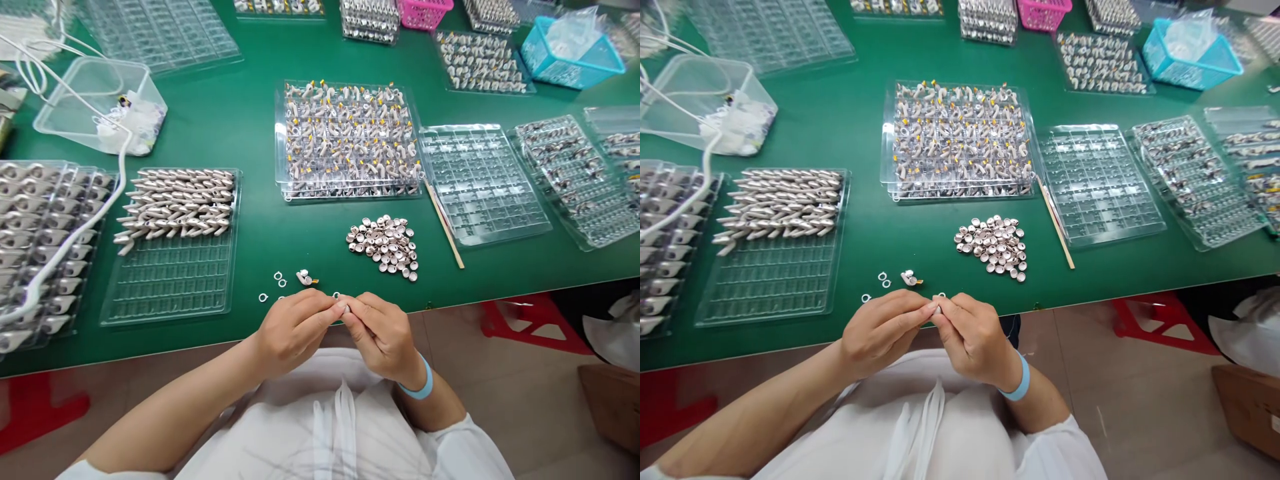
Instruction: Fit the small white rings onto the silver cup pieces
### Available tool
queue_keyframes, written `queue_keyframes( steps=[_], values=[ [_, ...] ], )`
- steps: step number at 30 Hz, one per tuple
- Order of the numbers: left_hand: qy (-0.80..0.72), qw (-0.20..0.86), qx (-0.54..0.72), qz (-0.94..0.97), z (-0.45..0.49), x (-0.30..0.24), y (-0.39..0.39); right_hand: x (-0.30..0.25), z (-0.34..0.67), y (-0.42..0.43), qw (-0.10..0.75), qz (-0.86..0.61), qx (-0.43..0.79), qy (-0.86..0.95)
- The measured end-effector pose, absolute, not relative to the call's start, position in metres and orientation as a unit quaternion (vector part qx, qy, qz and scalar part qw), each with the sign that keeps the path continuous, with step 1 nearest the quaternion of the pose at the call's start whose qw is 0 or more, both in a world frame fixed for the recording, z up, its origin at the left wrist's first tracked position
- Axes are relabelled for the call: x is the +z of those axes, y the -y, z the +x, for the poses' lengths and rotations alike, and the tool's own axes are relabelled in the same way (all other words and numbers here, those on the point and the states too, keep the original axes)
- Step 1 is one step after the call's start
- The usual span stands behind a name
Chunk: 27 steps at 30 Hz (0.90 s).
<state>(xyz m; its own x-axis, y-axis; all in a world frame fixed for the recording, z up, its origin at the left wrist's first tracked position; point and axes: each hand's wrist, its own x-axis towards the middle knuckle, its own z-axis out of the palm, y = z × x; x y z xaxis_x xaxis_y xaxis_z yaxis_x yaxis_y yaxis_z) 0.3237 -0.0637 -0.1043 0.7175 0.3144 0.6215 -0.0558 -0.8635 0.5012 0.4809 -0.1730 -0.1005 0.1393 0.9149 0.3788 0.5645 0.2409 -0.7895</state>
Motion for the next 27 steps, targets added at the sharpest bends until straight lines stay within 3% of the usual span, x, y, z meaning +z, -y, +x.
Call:
queue_keyframes(
  steps=[27],
  values=[
    [-0.069,0.173,0.342,0.921,0.327,-0.106,0.065,-0.112,0.472,0.176,0.418,-0.61,0.102,0.665]
  ],
)
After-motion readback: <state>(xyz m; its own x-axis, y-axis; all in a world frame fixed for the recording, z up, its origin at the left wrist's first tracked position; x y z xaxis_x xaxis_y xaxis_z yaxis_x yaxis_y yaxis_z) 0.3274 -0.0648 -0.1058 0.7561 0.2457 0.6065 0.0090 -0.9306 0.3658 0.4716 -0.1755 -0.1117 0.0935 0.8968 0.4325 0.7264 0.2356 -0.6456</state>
